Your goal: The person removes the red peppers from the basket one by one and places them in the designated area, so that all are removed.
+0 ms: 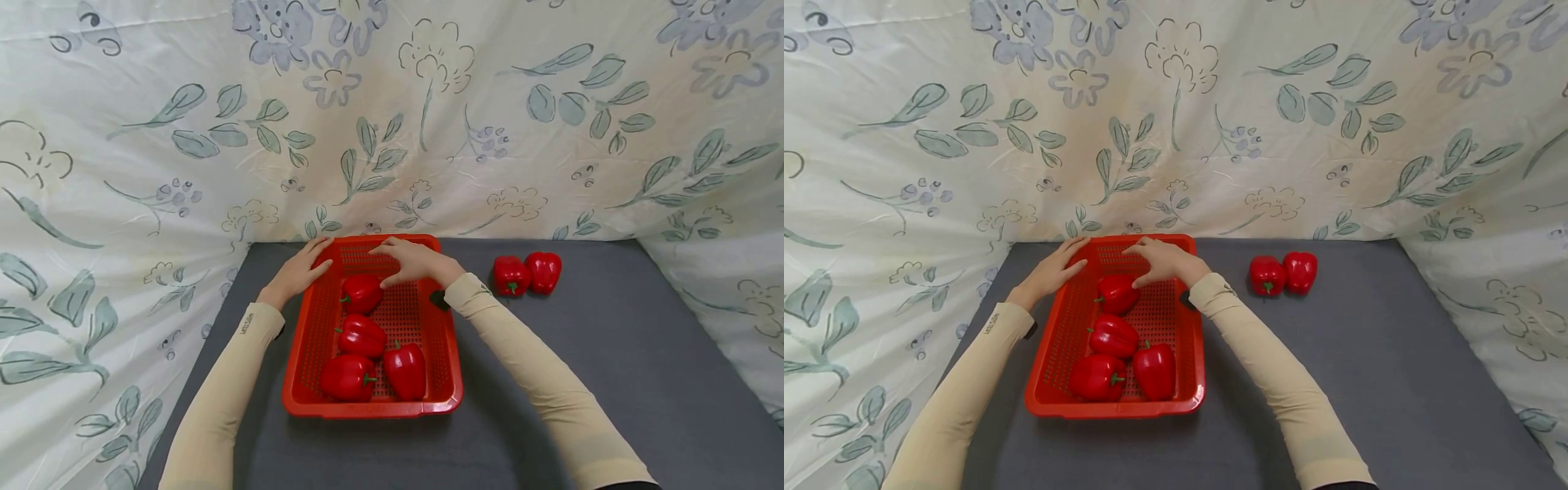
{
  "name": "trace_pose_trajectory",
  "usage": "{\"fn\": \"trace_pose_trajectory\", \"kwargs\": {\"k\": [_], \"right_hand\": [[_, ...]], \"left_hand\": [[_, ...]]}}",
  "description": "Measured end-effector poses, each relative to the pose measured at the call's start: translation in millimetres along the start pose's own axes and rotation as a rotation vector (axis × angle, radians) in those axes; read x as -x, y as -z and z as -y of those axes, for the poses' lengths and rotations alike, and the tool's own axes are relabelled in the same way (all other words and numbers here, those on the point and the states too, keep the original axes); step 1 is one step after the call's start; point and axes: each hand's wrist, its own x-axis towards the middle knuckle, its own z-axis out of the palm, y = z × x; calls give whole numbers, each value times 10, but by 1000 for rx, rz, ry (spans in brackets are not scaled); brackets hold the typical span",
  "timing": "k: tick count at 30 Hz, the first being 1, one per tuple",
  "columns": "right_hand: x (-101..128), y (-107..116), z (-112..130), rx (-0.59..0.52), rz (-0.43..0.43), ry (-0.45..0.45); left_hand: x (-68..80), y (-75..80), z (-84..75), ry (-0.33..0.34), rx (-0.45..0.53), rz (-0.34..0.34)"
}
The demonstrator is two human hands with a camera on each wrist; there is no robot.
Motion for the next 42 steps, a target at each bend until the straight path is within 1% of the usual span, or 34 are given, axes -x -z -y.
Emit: {"fn": "trace_pose_trajectory", "kwargs": {"k": [10, 15, 24, 29, 38, 42], "right_hand": [[-94, -127, 38, 22, -2, 16], [-152, -190, 59, 48, 18, 22], [-239, -285, 119, 59, 48, 32], [-292, -345, 158, 69, 67, 15], [-367, -447, 184, 87, 104, -21], [-375, -482, 212, 96, 123, -24]], "left_hand": [[5, 24, -40, -5, 5, -8], [-13, 38, -41, -6, -2, -4], [-13, 57, -34, -11, 3, -2], [-4, 51, -24, -12, -12, 9], [23, 35, -14, -5, 2, 13], [46, 35, -15, 2, 12, 17]]}}
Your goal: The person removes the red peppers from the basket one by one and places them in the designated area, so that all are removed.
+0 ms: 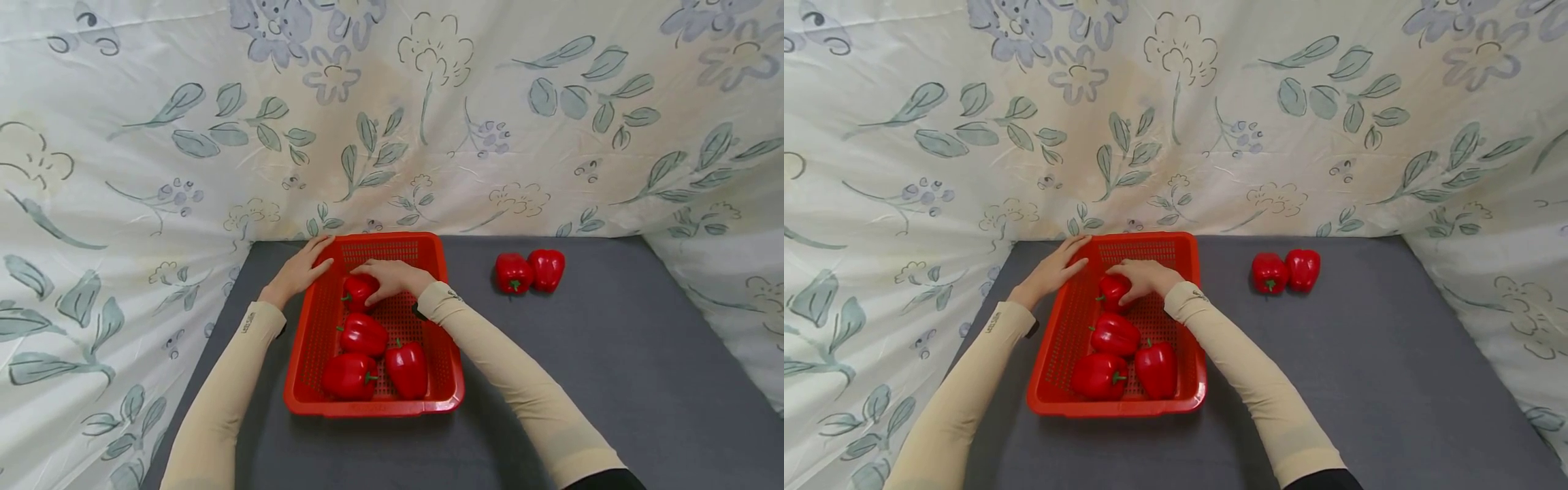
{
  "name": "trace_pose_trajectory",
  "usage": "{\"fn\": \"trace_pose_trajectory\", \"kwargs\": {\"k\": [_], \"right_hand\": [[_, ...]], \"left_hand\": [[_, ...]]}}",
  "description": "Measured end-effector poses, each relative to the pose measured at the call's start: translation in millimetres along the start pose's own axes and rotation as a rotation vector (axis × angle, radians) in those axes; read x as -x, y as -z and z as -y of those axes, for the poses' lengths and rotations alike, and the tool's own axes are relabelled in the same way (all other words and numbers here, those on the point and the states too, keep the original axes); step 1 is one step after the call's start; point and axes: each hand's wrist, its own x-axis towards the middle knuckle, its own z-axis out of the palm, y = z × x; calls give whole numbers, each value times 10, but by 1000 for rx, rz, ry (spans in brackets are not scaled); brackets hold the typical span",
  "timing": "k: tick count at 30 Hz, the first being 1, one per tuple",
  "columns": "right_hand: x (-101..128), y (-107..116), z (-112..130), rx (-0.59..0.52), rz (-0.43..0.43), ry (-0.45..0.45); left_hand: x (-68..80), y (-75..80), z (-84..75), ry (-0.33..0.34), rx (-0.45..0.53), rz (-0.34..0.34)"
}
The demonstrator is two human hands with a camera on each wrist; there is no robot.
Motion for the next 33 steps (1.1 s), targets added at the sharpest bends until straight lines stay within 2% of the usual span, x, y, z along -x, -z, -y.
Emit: {"fn": "trace_pose_trajectory", "kwargs": {"k": [15, 33], "right_hand": [[-16, -18, 67, 79, -48, -2], [157, 195, 32, 86, -151, -7]], "left_hand": [[-2, -5, -5, -8, 9, -9], [13, -9, 14, 2, 8, 6]]}}
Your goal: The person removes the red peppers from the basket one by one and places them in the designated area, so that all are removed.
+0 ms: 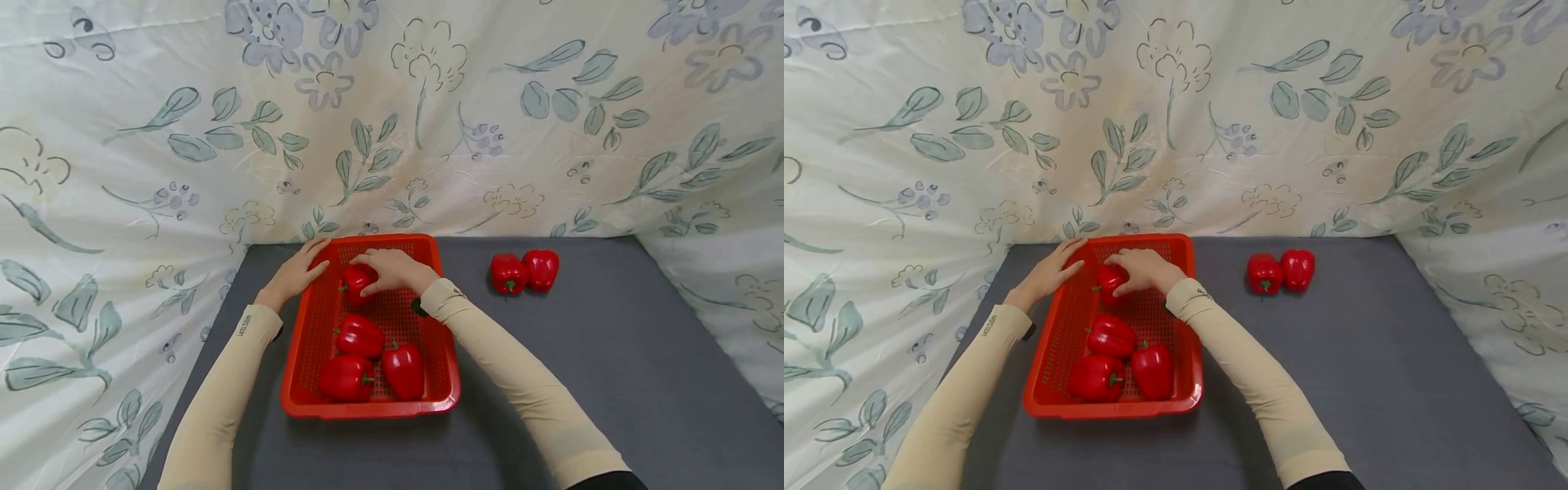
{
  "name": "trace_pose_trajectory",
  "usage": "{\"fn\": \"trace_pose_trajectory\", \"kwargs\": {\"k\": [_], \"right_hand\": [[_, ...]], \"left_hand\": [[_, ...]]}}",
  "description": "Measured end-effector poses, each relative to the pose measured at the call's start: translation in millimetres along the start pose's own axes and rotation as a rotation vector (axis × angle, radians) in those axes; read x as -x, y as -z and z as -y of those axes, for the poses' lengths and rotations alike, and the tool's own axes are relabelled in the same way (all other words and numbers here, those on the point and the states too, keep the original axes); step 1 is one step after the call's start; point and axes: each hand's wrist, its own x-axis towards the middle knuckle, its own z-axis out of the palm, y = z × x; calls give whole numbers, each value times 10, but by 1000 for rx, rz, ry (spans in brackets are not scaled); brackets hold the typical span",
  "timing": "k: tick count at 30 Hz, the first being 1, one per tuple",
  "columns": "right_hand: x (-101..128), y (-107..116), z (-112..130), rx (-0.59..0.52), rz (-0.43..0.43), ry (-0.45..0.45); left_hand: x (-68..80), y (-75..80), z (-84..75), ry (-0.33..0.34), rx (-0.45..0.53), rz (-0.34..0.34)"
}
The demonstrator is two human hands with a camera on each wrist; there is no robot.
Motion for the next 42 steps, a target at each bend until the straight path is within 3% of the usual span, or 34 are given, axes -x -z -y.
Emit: {"fn": "trace_pose_trajectory", "kwargs": {"k": [11, 28, 42], "right_hand": [[103, 140, -98, -59, -90, -2], [359, 337, -364, -238, -210, -35], [552, 400, -616, -272, -286, -61]], "left_hand": [[-5, -5, 20, -8, -19, 3], [-12, -7, 21, -2, -13, 6], [-12, 9, 22, -5, -15, 8]]}}
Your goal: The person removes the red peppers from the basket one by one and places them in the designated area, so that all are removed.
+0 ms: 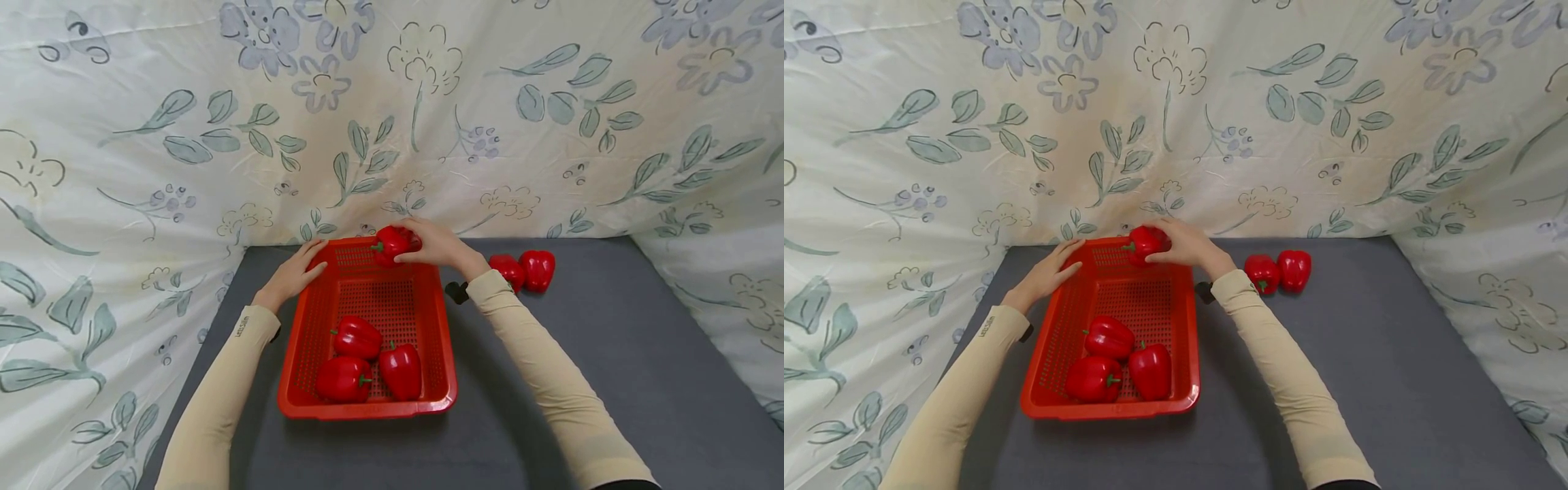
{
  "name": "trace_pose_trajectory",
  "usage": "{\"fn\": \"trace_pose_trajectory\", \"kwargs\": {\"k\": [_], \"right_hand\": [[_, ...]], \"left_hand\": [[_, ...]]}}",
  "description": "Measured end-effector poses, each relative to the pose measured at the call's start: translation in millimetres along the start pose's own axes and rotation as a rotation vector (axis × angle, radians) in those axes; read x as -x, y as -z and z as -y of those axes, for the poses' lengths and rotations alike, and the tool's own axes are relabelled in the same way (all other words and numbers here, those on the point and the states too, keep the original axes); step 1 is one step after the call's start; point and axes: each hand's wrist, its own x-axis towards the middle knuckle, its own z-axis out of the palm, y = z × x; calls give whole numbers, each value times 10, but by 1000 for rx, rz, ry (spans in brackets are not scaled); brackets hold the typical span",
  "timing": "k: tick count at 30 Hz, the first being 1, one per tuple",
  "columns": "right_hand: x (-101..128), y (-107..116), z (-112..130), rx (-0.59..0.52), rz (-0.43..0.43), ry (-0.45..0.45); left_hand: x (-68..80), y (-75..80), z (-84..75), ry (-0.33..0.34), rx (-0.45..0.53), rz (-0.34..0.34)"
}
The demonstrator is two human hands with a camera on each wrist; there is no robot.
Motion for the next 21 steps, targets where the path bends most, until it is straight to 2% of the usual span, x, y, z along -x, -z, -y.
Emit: {"fn": "trace_pose_trajectory", "kwargs": {"k": [14, 21], "right_hand": [[136, 116, -195, -74, -54, -20], [191, 158, -271, -70, -71, -41]], "left_hand": [[-8, 1, -13, 5, 6, 0], [-1, 6, -29, 6, 6, 0]]}}
